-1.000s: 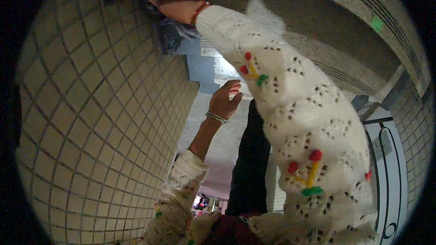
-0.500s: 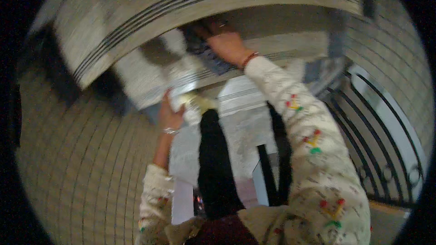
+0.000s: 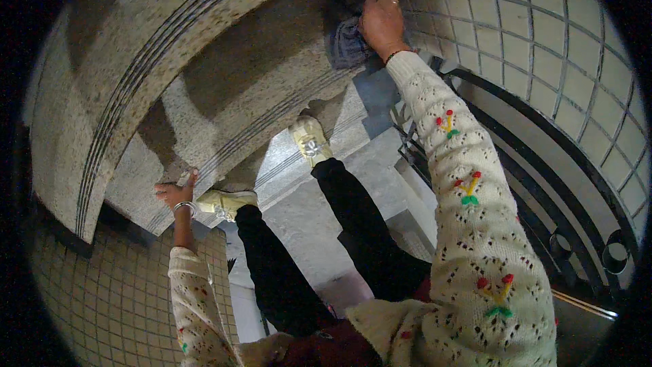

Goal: The person walks through a parking garage and then up a staircase, wiping each step with a cloth. The person uses a cloth to clean the stair treads and risers while ascending.

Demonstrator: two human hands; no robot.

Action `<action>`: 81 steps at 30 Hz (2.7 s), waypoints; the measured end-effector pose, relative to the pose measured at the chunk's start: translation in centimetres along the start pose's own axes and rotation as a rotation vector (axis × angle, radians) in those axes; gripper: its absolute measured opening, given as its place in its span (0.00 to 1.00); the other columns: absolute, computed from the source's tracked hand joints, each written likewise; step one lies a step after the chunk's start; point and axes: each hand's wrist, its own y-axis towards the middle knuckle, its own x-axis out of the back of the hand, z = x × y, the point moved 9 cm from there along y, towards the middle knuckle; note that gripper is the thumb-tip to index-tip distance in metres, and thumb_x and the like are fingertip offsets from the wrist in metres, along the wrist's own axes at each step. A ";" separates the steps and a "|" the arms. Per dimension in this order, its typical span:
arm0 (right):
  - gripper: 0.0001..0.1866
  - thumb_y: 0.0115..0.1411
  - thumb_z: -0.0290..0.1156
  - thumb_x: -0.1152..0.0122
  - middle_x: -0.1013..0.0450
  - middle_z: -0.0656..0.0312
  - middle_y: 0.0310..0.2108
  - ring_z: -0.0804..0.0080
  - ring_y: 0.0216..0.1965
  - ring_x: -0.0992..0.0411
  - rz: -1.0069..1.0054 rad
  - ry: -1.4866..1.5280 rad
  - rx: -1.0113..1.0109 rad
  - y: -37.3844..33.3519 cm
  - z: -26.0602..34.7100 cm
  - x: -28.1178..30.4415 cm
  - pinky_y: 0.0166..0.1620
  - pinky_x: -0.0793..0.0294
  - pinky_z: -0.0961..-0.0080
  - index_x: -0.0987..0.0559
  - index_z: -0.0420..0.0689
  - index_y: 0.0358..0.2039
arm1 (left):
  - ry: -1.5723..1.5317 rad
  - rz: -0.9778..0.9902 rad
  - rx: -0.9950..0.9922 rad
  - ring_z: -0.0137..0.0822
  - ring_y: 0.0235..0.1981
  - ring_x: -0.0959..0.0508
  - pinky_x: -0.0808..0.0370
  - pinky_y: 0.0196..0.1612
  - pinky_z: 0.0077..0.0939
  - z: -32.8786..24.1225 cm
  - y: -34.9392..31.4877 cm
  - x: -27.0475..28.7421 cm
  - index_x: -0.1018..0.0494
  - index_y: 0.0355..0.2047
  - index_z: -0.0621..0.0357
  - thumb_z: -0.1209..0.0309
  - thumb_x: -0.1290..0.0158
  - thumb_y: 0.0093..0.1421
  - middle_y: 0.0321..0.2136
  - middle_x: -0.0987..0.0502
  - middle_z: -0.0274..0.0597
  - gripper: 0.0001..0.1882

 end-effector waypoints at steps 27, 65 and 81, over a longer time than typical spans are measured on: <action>0.36 0.46 0.32 0.36 0.37 0.40 0.55 0.40 0.55 0.38 0.136 0.073 -0.090 4.7 -2.9 -3.7 0.59 0.38 0.55 0.35 0.40 0.58 | 0.035 0.046 0.041 0.66 0.67 0.57 0.46 0.65 0.50 -1.9 0.8 2.6 0.76 0.65 0.70 0.30 0.36 0.30 0.65 0.68 0.75 0.82; 0.39 0.42 0.38 0.34 0.33 0.40 0.45 0.43 0.49 0.35 -0.178 0.070 0.004 -2.8 35.4 -1.4 0.47 0.29 0.50 0.34 0.46 0.57 | -0.885 -0.238 -0.454 0.54 0.66 0.46 0.55 0.64 0.60 6.1 -4.9 0.6 0.53 0.65 0.64 0.61 0.37 0.47 0.65 0.48 0.59 0.51; 0.29 0.40 0.22 0.41 0.30 0.58 0.52 0.54 0.49 0.31 -0.075 0.595 1.401 -16.7 78.4 16.3 0.47 0.28 0.55 0.23 0.59 0.46 | -1.049 0.143 -0.148 0.44 0.44 0.21 0.26 0.48 0.34 20.7 -20.0 -15.5 0.30 0.51 0.59 0.70 0.40 0.51 0.43 0.22 0.50 0.25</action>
